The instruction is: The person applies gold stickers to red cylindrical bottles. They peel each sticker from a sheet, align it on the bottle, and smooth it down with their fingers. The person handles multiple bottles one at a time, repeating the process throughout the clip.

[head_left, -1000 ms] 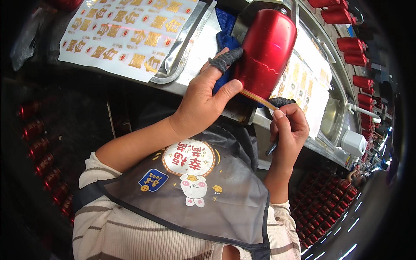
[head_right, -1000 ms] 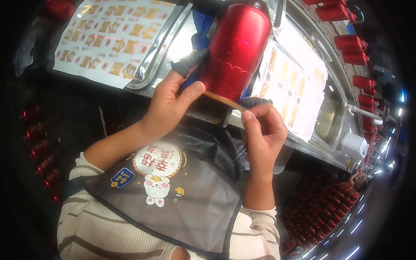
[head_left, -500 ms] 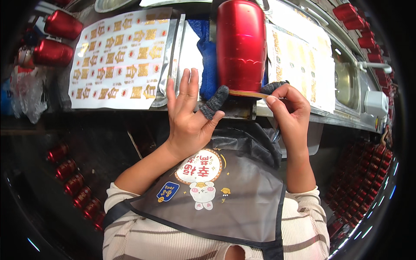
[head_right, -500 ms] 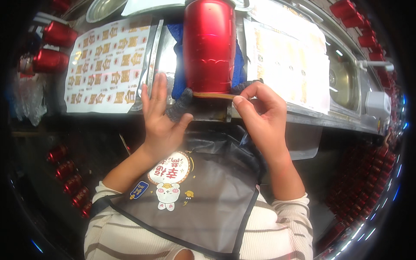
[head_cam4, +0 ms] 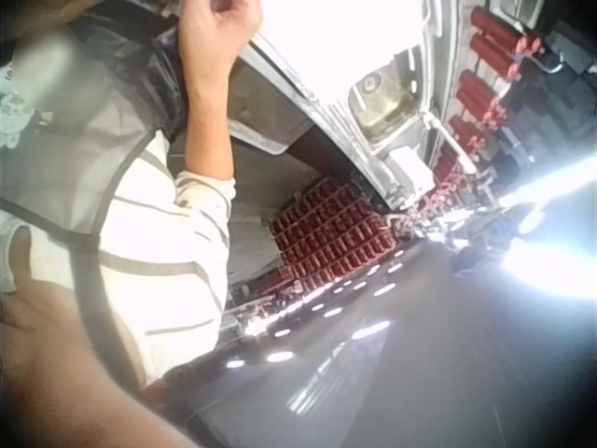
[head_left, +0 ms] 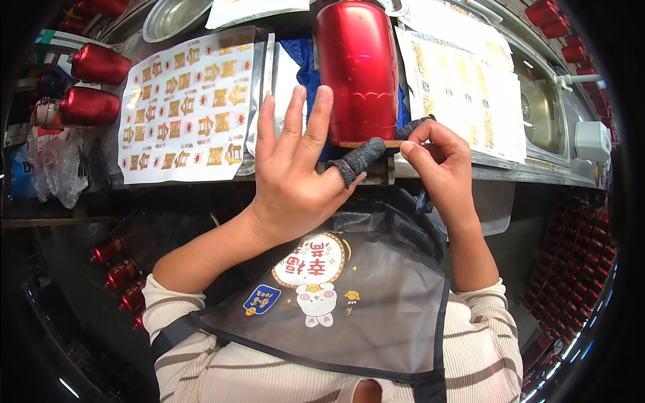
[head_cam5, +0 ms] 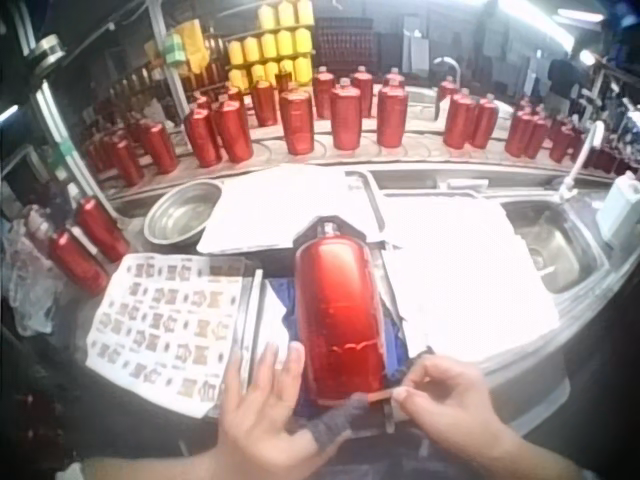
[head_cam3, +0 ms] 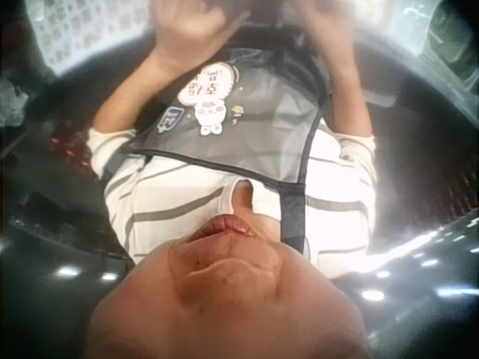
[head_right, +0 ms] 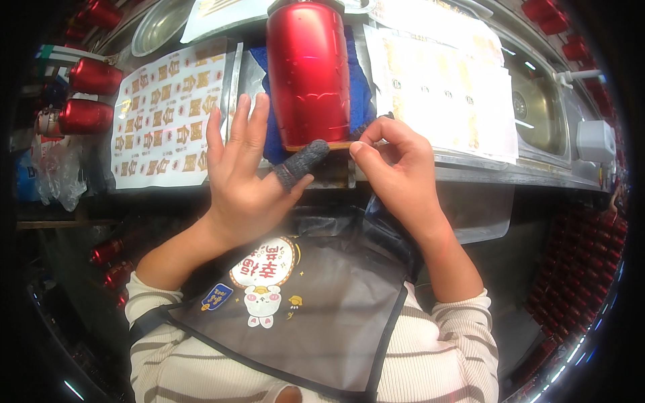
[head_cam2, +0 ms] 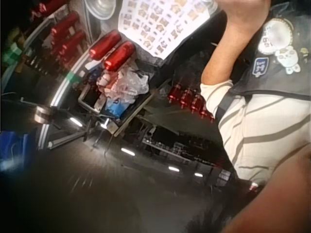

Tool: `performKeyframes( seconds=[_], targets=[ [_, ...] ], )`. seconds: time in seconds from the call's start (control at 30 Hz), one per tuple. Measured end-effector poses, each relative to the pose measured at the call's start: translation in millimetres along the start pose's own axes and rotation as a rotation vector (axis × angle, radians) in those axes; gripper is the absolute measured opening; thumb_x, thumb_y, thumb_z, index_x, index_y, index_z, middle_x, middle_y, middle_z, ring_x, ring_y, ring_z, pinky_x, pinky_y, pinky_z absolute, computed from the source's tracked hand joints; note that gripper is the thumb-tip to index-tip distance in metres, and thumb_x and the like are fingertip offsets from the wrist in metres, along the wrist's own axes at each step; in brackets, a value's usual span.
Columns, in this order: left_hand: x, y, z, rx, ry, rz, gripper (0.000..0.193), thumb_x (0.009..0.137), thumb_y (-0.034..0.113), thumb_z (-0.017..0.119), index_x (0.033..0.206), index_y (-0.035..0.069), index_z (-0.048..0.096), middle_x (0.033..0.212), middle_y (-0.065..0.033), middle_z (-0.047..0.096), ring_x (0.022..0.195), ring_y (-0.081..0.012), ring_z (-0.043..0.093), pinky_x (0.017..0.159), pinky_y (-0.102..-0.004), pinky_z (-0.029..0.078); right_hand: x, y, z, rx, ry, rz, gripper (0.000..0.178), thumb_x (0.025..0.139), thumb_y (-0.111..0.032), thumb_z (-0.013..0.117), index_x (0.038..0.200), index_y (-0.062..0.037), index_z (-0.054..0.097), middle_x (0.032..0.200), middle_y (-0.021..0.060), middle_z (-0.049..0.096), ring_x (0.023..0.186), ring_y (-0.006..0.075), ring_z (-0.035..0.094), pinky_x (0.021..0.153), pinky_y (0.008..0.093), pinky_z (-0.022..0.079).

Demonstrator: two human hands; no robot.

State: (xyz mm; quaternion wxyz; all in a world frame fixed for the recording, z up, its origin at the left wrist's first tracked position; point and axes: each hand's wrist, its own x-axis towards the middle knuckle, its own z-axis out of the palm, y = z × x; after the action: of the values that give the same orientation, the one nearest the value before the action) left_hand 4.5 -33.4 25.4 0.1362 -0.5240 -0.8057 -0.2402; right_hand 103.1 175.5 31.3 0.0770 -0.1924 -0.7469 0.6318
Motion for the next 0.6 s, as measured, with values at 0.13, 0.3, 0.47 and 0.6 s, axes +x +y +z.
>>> performKeyframes(
  seconds=[0.13,0.3,0.47,0.6],
  targets=[
    [18.0,7.7,5.3,0.008,0.039,0.061,0.032,0.067,0.014,0.082,0.099,0.015,0.078,0.148,-0.0328,0.044,0.134,-0.0522,0.045,0.109,-0.0682,0.027,2.9,2.1,-0.4,0.012,-0.03,0.028,0.008,0.088,-0.003,0.067,0.083,0.0011,0.062,0.08,-0.0021,0.058,0.064,0.0009,0.051,0.058,0.0179,0.039],
    [25.3,-2.1,36.5,0.009,0.233,0.055,0.032,0.07,0.017,0.074,0.099,0.005,0.075,0.147,-0.0265,0.049,0.134,-0.0472,0.048,0.106,-0.0692,0.032,2.5,3.8,0.7,0.01,-0.032,0.081,0.006,0.086,-0.003,0.068,0.086,0.0022,0.064,0.085,0.0002,0.06,0.07,0.0032,0.055,0.063,0.0193,0.043],
    [0.7,-13.0,31.7,-0.364,0.188,-0.198,0.061,0.074,0.013,0.083,0.131,0.001,0.063,0.15,-0.0229,0.047,0.133,-0.0397,0.051,0.111,-0.0638,0.03,1.1,-5.1,-1.0,-0.072,-0.051,0.048,0.005,0.085,-0.003,0.067,0.084,0.0007,0.064,0.083,-0.0001,0.059,0.068,0.0029,0.05,0.06,0.0202,0.04],
    [-33.2,-13.2,26.3,-0.339,0.128,-0.217,0.049,0.079,0.018,0.083,0.122,-0.002,0.068,0.147,-0.0264,0.048,0.134,-0.0415,0.051,0.112,-0.0637,0.028,-3.8,-11.0,-4.2,-0.022,-0.045,-0.007,0.008,0.088,-0.003,0.066,0.083,-0.0025,0.061,0.074,-0.0093,0.051,0.061,-0.0032,0.039,0.053,0.0175,0.026]
  ],
)
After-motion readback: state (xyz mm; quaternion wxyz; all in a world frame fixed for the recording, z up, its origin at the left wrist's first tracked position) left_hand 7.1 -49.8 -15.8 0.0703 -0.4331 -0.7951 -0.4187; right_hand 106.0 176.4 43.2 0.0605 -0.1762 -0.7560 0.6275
